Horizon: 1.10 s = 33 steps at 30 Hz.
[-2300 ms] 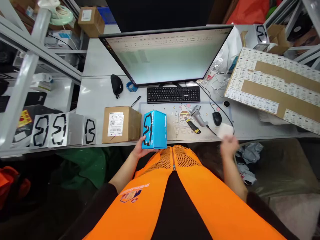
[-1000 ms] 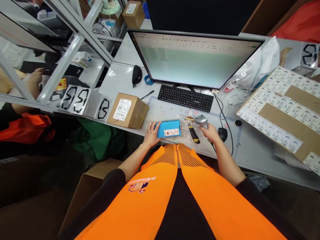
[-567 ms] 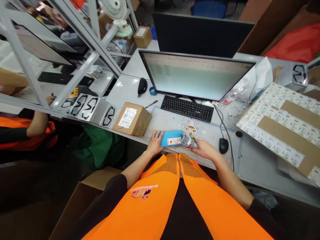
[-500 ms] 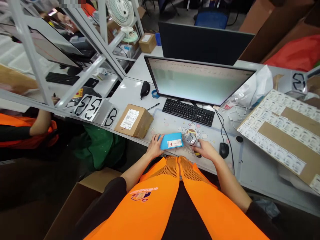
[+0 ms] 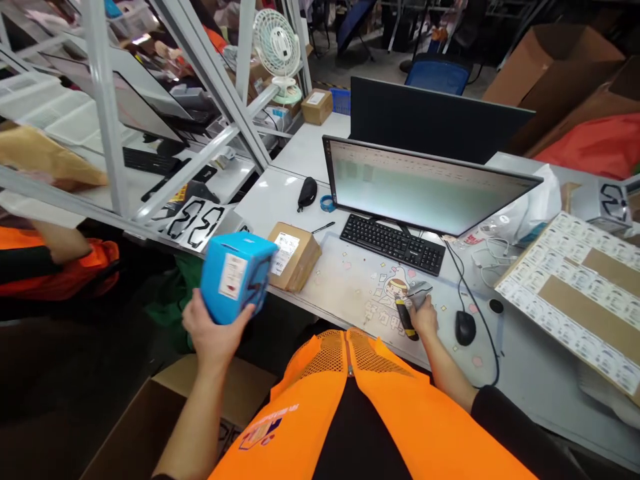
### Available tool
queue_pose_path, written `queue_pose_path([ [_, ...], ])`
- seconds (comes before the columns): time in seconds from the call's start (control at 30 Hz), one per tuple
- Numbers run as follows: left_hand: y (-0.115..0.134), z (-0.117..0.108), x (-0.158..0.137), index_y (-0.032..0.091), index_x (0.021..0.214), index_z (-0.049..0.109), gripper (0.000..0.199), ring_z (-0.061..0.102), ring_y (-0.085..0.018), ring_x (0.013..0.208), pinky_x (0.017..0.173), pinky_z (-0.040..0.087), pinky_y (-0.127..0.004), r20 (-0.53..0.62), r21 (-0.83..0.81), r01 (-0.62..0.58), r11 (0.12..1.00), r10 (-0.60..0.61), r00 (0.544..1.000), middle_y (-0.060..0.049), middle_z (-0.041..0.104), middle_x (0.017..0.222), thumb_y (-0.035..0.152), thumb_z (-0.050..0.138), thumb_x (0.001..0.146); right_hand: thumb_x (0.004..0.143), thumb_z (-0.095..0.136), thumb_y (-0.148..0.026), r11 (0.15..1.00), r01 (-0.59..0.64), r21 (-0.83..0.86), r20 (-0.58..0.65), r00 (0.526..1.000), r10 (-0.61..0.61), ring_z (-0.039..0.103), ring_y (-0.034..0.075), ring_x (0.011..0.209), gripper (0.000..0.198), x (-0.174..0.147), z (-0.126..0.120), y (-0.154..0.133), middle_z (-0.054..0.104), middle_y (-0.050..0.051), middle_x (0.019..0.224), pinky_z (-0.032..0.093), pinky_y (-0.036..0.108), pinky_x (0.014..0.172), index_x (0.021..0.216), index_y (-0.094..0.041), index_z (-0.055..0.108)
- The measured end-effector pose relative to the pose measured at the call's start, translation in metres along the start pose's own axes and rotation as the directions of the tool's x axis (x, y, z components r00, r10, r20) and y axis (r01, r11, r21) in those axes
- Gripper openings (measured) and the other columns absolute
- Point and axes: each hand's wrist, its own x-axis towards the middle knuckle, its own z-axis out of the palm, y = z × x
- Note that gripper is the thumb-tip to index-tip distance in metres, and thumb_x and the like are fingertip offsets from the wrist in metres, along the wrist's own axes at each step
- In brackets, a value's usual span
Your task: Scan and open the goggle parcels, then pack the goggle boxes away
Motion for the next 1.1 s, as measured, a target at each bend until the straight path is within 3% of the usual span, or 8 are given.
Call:
queue_pose_path([
  [0.1,-0.023,0.000,0.042,0.008,0.174,0.029,0.124,0.042,-0.047,0.155,0.132,0.034,-0.060,-0.009,0.092,0.087,0.992,-0.087,0.996,-0.028,0.046,0.163,0.075,0.074,0.079,0.104,0.049,-0.052,0.995,-0.065,0.072,-0.154,0.985,0.076,0.055,0.047,0.142,0.090,0.002,-0.023,0.001,0.055,0.034,0.153,0.045,0.053,0.119,0.170,0.004,0.025],
  [0.2,-0.043,0.027,0.074,0.024,0.173,0.033,0.116,0.046,-0.047,0.152,0.131,0.036,-0.063,0.044,0.141,0.125,0.982,-0.133,0.990,-0.018,0.049,0.165,0.073,0.077,0.077,0.106,0.045,-0.044,0.997,0.030,0.076,-0.317,0.948,-0.004,0.051,0.040,0.147,0.078,0.014,-0.053,-0.019,0.054,0.031,0.157,0.037,0.048,0.126,0.168,0.002,0.033],
  [0.27,-0.048,0.053,0.086,0.032,0.171,0.034,0.114,0.046,-0.048,0.150,0.128,0.039,-0.066,0.101,0.157,0.162,0.974,-0.179,0.979,-0.013,0.049,0.166,0.070,0.080,0.075,0.104,0.050,-0.037,0.996,0.088,0.025,-0.277,0.958,-0.078,0.043,0.037,0.154,0.070,0.029,-0.068,-0.038,0.049,0.027,0.164,0.032,0.047,0.130,0.165,-0.002,0.043],
  [0.33,-0.046,0.080,0.093,0.027,0.172,0.034,0.116,0.046,-0.050,0.149,0.124,0.042,-0.067,0.182,0.156,0.170,0.973,-0.198,0.963,-0.017,0.048,0.166,0.069,0.082,0.075,0.101,0.056,-0.032,0.996,0.087,-0.022,-0.195,0.977,-0.090,0.032,0.038,0.161,0.067,0.046,-0.078,-0.053,0.039,0.024,0.172,0.028,0.052,0.133,0.163,-0.007,0.049],
  [0.53,0.002,0.139,0.073,0.006,0.172,0.032,0.121,0.043,-0.054,0.148,0.119,0.045,-0.066,0.306,0.148,0.144,0.979,-0.184,0.934,-0.033,0.042,0.162,0.066,0.083,0.079,0.098,0.067,-0.035,0.990,-0.017,-0.140,-0.041,0.999,0.012,0.008,0.048,0.168,0.070,0.092,-0.088,-0.039,0.014,0.020,0.184,0.021,0.072,0.130,0.163,-0.015,0.053],
  [0.77,0.080,0.204,0.044,0.007,0.173,0.030,0.109,0.035,-0.049,0.151,0.121,0.045,-0.058,0.290,0.103,0.219,0.970,-0.240,0.927,-0.030,0.036,0.167,0.052,0.082,0.089,0.093,0.061,-0.045,0.989,0.046,-0.143,-0.285,0.955,-0.085,0.037,0.047,0.156,0.064,0.153,-0.105,0.045,0.051,0.027,0.161,0.034,0.070,0.124,0.149,-0.014,0.067],
  [0.93,0.110,0.214,0.044,0.005,0.169,0.037,0.095,0.026,-0.051,0.156,0.124,0.040,-0.064,0.265,0.092,0.172,0.981,-0.191,0.945,-0.029,0.027,0.175,0.045,0.078,0.093,0.092,0.050,-0.041,0.994,0.058,-0.095,-0.303,0.949,-0.084,0.041,0.043,0.156,0.074,0.127,-0.098,0.071,0.049,0.034,0.162,0.035,0.061,0.127,0.151,0.002,0.060],
  [1.1,0.114,0.206,0.051,0.003,0.161,0.047,0.085,0.028,-0.051,0.156,0.124,0.034,-0.071,0.262,0.167,0.109,0.980,-0.151,0.953,-0.029,0.034,0.173,0.044,0.078,0.094,0.092,0.046,-0.038,0.999,0.041,-0.032,-0.321,0.946,-0.049,0.043,0.039,0.158,0.073,0.081,-0.094,0.083,0.054,0.033,0.158,0.030,0.052,0.132,0.151,0.004,0.059],
])
